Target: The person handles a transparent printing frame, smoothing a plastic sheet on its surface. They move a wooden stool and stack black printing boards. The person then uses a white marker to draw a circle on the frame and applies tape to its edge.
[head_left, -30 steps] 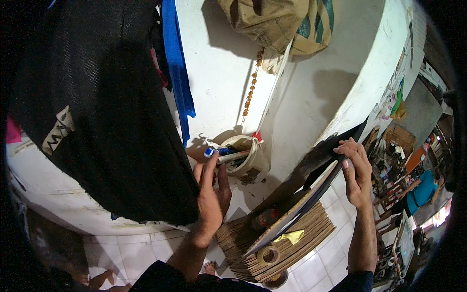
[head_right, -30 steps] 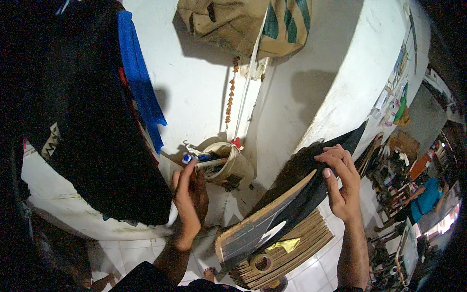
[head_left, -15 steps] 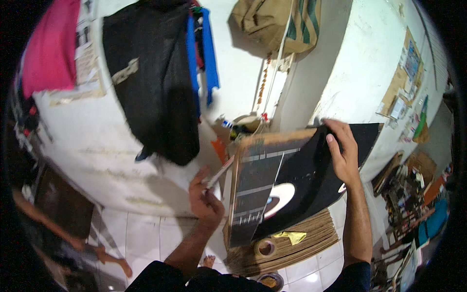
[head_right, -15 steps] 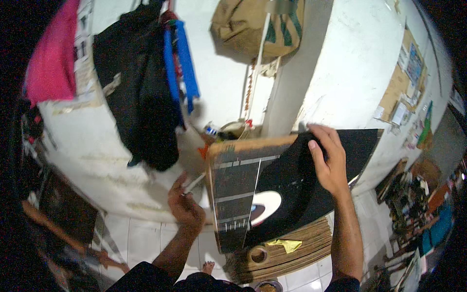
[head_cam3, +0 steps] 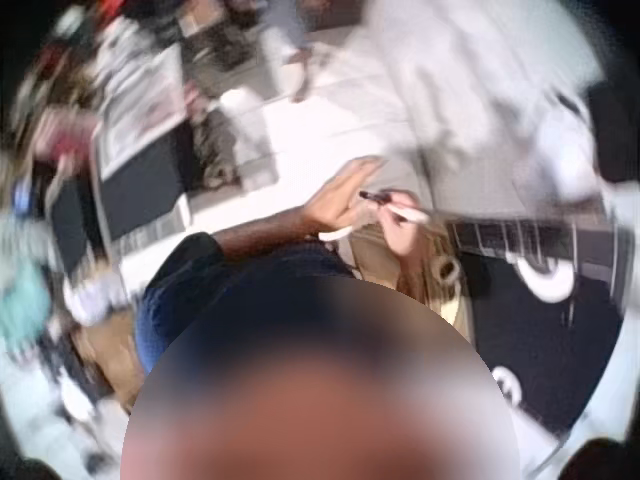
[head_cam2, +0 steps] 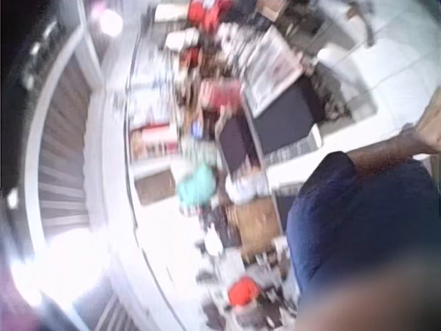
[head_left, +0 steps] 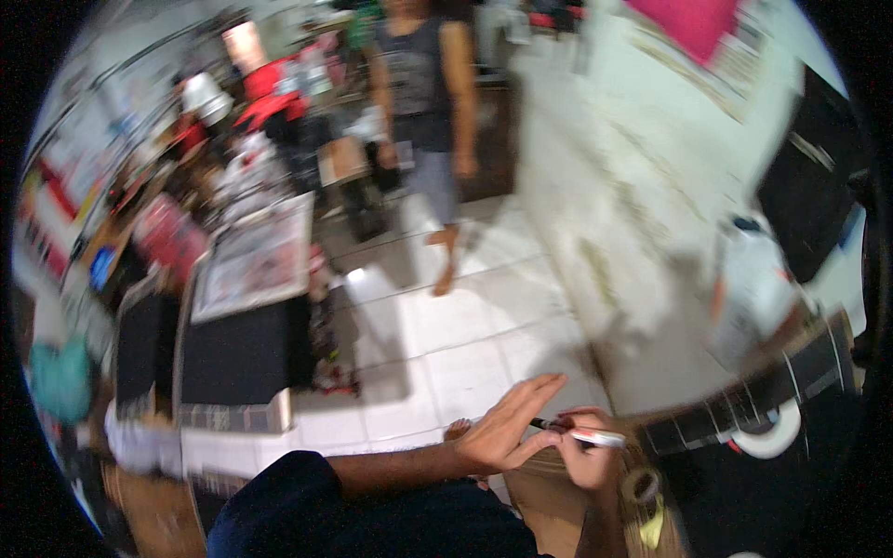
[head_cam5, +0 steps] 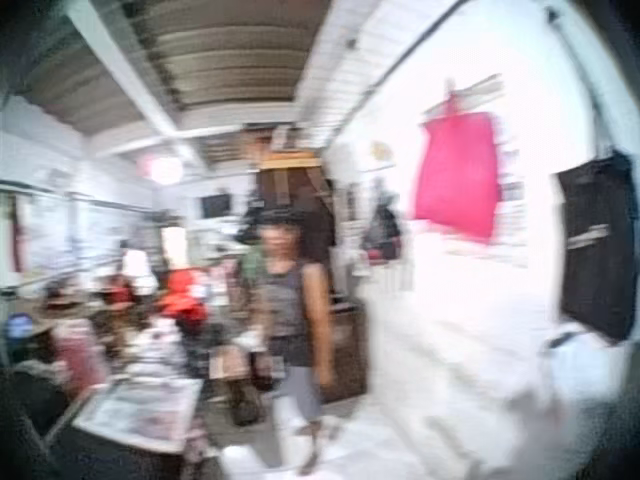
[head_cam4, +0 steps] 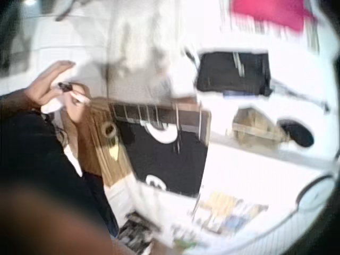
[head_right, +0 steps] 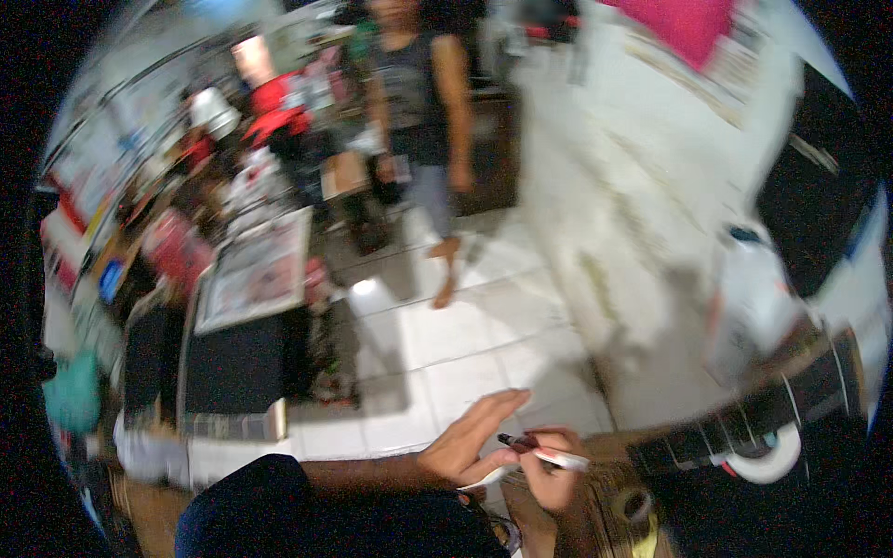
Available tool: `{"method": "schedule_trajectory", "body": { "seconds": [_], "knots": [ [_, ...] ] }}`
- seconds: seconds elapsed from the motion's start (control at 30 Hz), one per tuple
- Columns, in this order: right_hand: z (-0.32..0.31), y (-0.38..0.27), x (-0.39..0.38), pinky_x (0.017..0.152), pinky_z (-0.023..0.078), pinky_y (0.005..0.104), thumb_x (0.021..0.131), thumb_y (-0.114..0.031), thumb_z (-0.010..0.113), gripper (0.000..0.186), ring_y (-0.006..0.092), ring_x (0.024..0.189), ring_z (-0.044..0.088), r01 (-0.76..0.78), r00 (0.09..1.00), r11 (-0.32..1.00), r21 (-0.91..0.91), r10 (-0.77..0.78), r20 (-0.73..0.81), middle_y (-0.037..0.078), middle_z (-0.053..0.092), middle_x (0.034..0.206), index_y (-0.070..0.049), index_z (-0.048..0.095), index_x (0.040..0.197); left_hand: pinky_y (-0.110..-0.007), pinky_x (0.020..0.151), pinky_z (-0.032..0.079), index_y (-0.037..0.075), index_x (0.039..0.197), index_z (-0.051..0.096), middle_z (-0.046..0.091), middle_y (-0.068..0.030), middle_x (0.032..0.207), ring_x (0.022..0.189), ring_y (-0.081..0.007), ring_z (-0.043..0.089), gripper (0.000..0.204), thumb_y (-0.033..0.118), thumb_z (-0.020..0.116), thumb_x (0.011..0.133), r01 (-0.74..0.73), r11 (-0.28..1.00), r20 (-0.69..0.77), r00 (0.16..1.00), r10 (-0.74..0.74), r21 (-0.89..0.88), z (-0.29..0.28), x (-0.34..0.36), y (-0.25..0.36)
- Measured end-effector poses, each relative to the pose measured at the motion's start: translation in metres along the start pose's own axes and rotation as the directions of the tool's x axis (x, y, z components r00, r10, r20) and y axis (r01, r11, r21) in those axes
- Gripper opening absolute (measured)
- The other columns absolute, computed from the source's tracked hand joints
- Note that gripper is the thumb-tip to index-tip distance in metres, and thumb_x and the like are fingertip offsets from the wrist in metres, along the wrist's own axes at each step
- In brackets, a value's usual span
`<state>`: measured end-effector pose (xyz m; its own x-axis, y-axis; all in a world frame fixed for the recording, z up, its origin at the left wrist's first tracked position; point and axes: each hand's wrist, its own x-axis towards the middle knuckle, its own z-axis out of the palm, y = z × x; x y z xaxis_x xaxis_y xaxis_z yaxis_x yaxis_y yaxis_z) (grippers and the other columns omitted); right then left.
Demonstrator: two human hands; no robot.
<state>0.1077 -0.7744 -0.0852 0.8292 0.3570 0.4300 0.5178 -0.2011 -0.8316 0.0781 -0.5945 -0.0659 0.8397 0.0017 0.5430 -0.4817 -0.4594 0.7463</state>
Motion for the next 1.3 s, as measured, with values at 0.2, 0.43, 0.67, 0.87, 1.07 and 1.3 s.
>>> {"method": "schedule_trajectory", "body": {
  "seconds": [0.2, 0.43, 0.67, 0.87, 1.07, 1.3],
  "knots": [
    [0.114, -0.045, 0.016, 0.062, 0.052, 0.0306, 0.085, 0.002, 0.075, 0.017, 0.0183, 0.074, 0.067, -0.48, 0.866, 0.783, 0.396, 0.35, 0.358, 0.013, 0.062, 0.08, 0.0, 0.058, 0.083, -0.046, 0.068, 0.055, 0.004, 0.119, 0.064, 0.07, -0.0188, 0.087, 0.078, -0.0343, 0.07, 0.034, 0.033, 0.055, 0.104, 0.363, 0.926, 0.479, 0.834, -0.273, -0.104, -0.139, -0.081, -0.041],
    [0.228, -0.111, 0.068, 0.052, 0.044, 0.0249, 0.093, -0.016, 0.069, 0.035, 0.0115, 0.054, 0.051, 0.136, 0.899, 0.947, 0.29, -0.241, 0.366, 0.003, 0.057, 0.062, -0.007, 0.052, 0.063, -0.036, 0.054, 0.048, 0.001, 0.109, 0.062, 0.06, -0.0053, 0.064, 0.056, -0.0186, 0.06, 0.035, 0.032, 0.046, 0.109, 0.424, 0.75, 0.339, 0.899, -0.279, -0.508, -0.279, -0.131, -0.031],
    [0.369, -0.187, 0.124, 0.035, 0.033, 0.0242, 0.098, -0.017, 0.06, 0.038, 0.0087, 0.04, 0.04, -0.074, 0.974, 0.856, 0.511, -0.048, 0.222, 0.005, 0.043, 0.059, -0.006, 0.045, 0.065, -0.034, 0.049, 0.045, -0.002, 0.103, 0.064, 0.056, -0.0067, 0.06, 0.048, -0.0185, 0.058, 0.031, 0.024, 0.048, 0.107, 0.272, 0.742, 0.095, 0.958, -0.272, -0.612, -0.404, -0.132, -0.063],
    [0.507, -0.171, 0.19, 0.05, 0.039, 0.023, 0.102, -0.024, 0.056, 0.037, 0.0086, 0.048, 0.04, -0.277, 0.885, 0.874, 0.399, 0.071, 0.46, -0.001, 0.046, 0.062, -0.011, 0.042, 0.07, -0.029, 0.047, 0.043, -0.002, 0.096, 0.062, 0.053, -0.0007, 0.06, 0.047, -0.0098, 0.053, 0.035, 0.029, 0.05, 0.108, 0.415, 0.337, 0.194, 0.826, -0.53, -0.845, -0.46, -0.188, -0.139],
    [0.657, -0.074, 0.366, 0.051, 0.038, 0.0131, 0.11, -0.029, 0.044, 0.028, 0.0049, 0.057, 0.042, -0.661, 0.707, 0.256, 0.705, -0.099, 0.7, -0.007, 0.045, 0.075, -0.011, 0.051, 0.09, -0.033, 0.053, 0.048, -0.003, 0.098, 0.058, 0.059, -0.0112, 0.068, 0.058, -0.0223, 0.06, 0.037, 0.034, 0.055, 0.104, -0.094, -0.024, 0.019, 0.052, -0.998, -0.995, -0.48, -0.317, -0.207],
    [0.92, 0.077, 0.348, 0.084, 0.06, 0.0384, 0.1, -0.018, 0.063, 0.026, 0.0273, 0.097, 0.071, -0.795, 0.494, 0.497, 0.348, 0.198, 0.846, 0.021, 0.067, 0.12, 0.003, 0.062, 0.116, -0.032, 0.065, 0.051, 0.0, 0.1, 0.059, 0.067, -0.0125, 0.083, 0.071, -0.0208, 0.064, 0.029, 0.026, 0.048, 0.107, 0.554, 0.343, -0.6, -0.386, -0.701, -0.758, -0.553, -0.283, -0.372]
  ]
}}
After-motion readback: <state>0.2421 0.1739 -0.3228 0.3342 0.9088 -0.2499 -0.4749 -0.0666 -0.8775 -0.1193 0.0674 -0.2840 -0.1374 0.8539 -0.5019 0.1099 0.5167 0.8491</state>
